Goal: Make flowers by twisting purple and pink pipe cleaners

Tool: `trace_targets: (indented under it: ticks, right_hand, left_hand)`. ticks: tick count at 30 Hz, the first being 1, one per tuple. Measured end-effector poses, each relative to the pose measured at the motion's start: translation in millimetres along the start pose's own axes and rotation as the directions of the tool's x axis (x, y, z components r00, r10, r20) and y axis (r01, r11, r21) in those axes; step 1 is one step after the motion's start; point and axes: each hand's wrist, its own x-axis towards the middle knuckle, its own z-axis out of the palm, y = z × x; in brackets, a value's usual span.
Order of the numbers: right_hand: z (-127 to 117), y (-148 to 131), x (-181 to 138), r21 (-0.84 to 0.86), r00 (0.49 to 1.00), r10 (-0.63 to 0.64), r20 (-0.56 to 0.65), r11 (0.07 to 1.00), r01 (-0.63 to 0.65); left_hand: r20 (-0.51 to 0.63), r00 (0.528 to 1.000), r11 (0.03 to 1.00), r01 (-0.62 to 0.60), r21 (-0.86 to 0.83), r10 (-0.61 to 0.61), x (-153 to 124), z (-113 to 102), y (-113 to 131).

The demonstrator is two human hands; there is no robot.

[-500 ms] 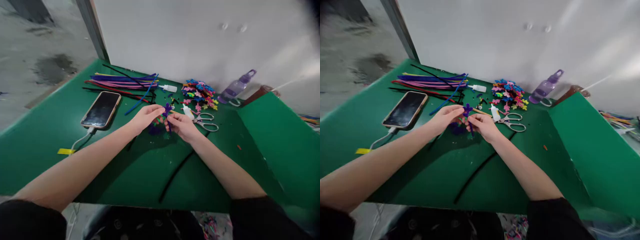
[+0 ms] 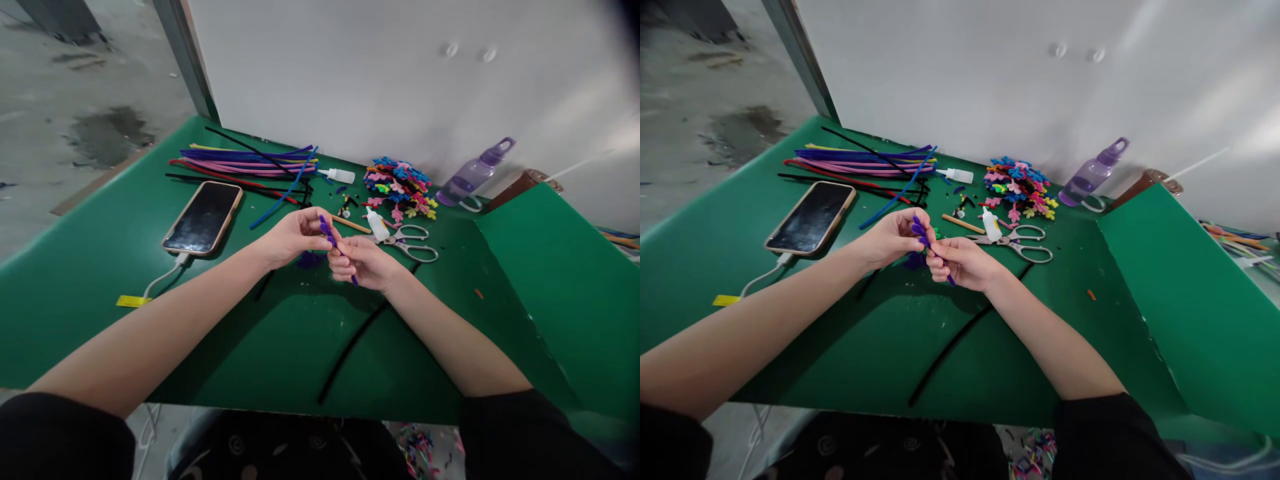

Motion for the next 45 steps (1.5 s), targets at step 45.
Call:
trace_targets:
  ticks: [45]
  right_hand:
    - [-19, 9, -7, -0.912, 0.705, -0.691, 0.163, -0.378, -0.160]
  left_hand:
    - [-0.334, 0.928, 0.984, 0.133, -0.119, -0.166, 3, 5, -8]
